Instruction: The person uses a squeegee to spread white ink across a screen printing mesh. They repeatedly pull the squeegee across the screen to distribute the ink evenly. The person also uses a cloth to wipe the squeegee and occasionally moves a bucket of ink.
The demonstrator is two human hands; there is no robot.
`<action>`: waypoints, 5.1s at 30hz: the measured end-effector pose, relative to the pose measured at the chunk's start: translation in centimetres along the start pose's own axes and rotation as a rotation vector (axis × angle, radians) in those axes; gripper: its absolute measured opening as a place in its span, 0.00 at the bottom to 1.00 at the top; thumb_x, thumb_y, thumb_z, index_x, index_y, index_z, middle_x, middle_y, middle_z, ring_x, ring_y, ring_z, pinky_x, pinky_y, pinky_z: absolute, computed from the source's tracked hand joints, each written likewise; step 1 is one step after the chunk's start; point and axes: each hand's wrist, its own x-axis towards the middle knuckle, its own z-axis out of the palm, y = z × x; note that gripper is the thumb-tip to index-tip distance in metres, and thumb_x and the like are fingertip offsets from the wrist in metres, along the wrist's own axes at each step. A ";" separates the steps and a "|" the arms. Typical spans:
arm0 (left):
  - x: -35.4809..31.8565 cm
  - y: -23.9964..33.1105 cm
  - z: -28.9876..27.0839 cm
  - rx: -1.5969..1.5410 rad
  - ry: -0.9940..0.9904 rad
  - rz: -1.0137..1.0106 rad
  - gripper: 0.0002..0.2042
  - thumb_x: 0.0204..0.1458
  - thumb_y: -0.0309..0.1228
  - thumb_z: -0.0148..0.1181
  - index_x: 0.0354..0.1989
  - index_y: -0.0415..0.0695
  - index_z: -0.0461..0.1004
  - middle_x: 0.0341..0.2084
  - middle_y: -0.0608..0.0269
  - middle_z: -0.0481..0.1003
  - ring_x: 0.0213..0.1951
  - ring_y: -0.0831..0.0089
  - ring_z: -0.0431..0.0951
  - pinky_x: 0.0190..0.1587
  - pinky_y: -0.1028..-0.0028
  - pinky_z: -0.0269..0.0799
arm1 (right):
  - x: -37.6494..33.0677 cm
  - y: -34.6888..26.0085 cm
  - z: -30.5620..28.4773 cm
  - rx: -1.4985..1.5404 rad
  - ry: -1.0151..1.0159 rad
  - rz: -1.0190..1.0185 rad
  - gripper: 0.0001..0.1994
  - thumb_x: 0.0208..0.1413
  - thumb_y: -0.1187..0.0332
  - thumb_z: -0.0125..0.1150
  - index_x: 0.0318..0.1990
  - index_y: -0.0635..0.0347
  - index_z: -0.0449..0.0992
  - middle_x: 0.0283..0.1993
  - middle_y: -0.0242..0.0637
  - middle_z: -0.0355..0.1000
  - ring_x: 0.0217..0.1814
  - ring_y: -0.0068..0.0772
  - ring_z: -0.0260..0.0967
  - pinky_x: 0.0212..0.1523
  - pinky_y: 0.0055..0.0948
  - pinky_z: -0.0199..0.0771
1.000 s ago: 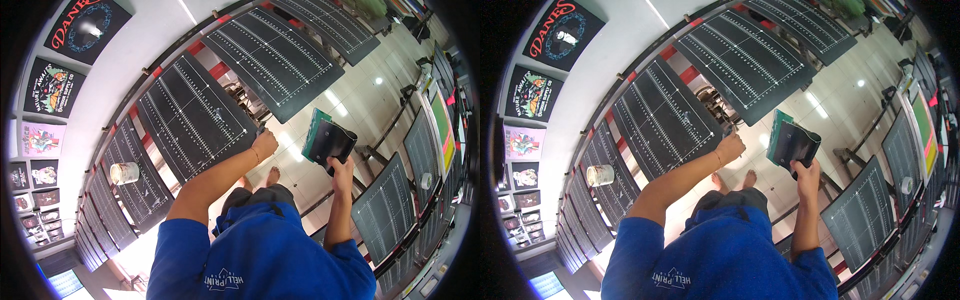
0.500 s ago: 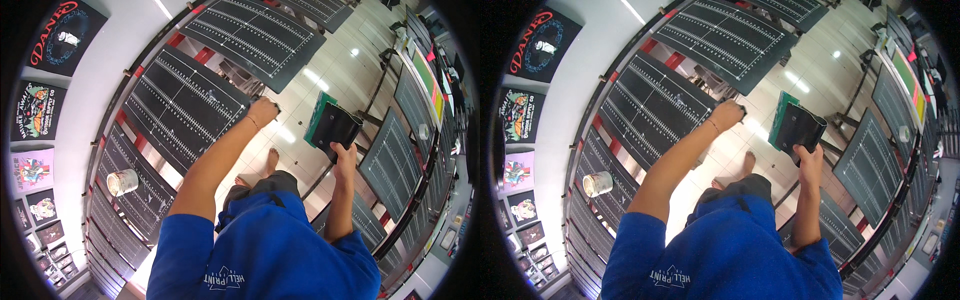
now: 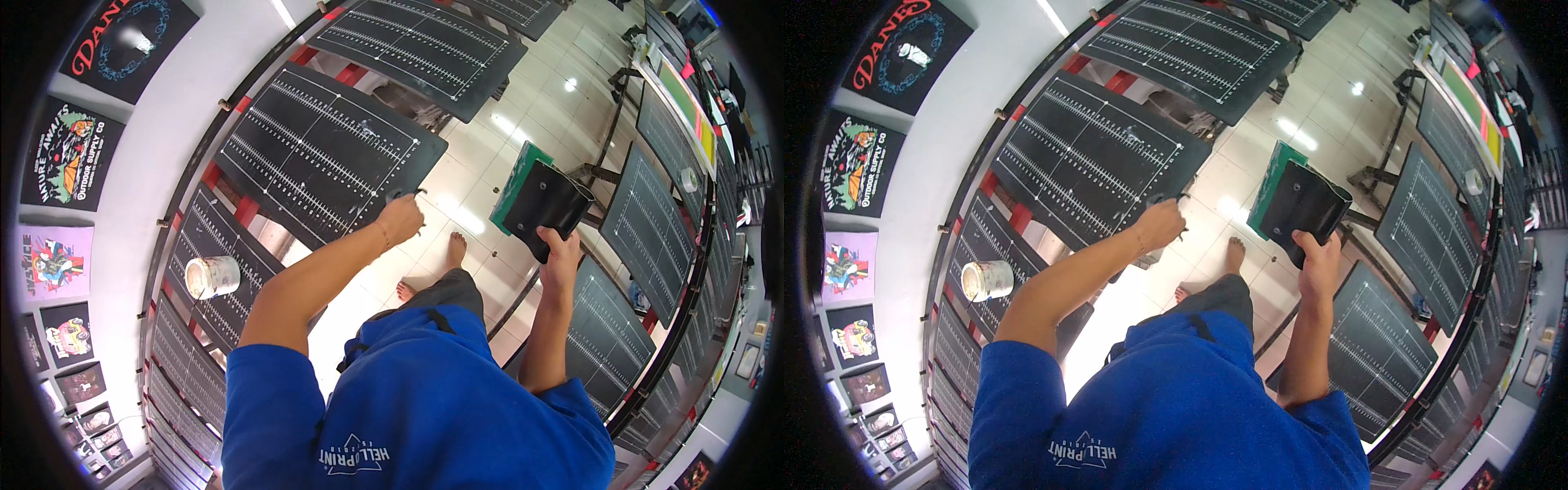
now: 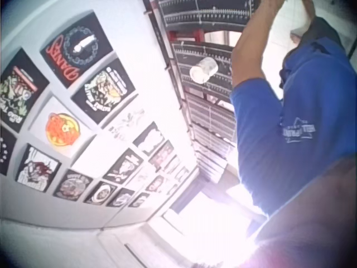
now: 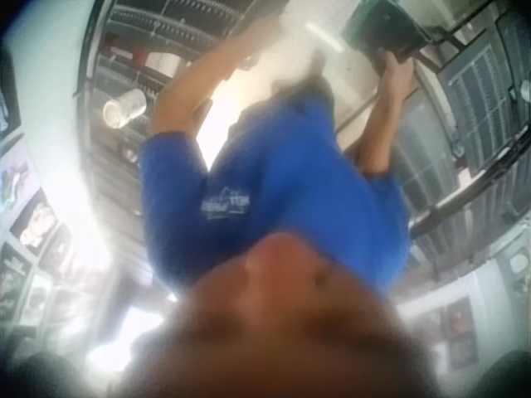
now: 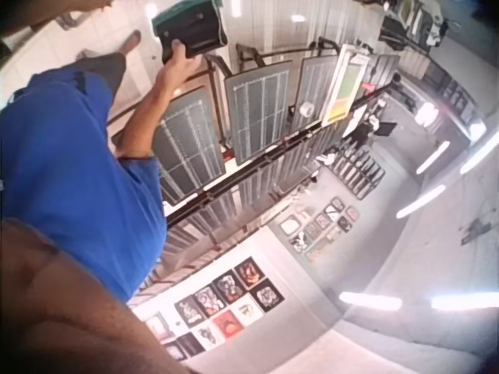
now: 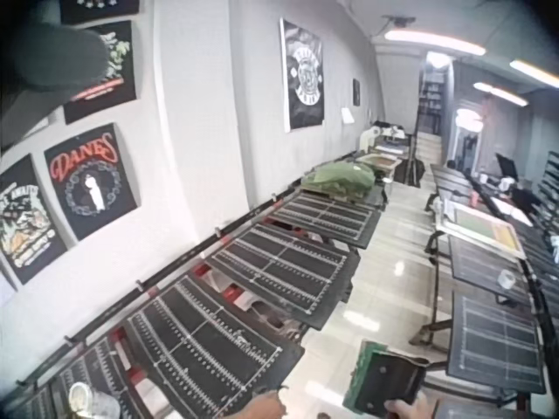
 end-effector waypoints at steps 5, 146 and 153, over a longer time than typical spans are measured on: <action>-10.3 4.3 0.5 -0.011 -0.116 -0.036 0.09 0.55 0.34 0.54 0.29 0.48 0.81 0.28 0.63 0.81 0.39 0.67 0.79 0.52 0.68 0.65 | -1.5 -0.2 1.8 0.063 -0.047 0.030 0.17 0.47 0.78 0.61 0.47 0.68 0.75 0.43 0.35 0.77 0.43 0.28 0.73 0.49 0.27 0.70; -5.7 46.1 20.4 -1.488 1.309 -2.837 0.20 0.62 0.40 0.56 0.45 0.30 0.75 0.38 0.43 0.79 0.40 0.57 0.80 0.45 0.63 0.74 | 10.3 5.1 22.2 -1.363 -1.471 -0.956 0.21 0.43 0.70 0.69 0.49 0.52 0.78 0.47 0.34 0.78 0.45 0.45 0.77 0.44 0.41 0.78; -15.6 48.9 23.0 -1.488 1.141 -2.798 0.22 0.62 0.42 0.55 0.44 0.28 0.75 0.38 0.41 0.79 0.41 0.53 0.80 0.44 0.62 0.74 | 7.3 9.7 40.4 -1.245 -1.292 -1.053 0.14 0.50 0.67 0.61 0.45 0.54 0.79 0.42 0.41 0.78 0.44 0.49 0.77 0.43 0.45 0.77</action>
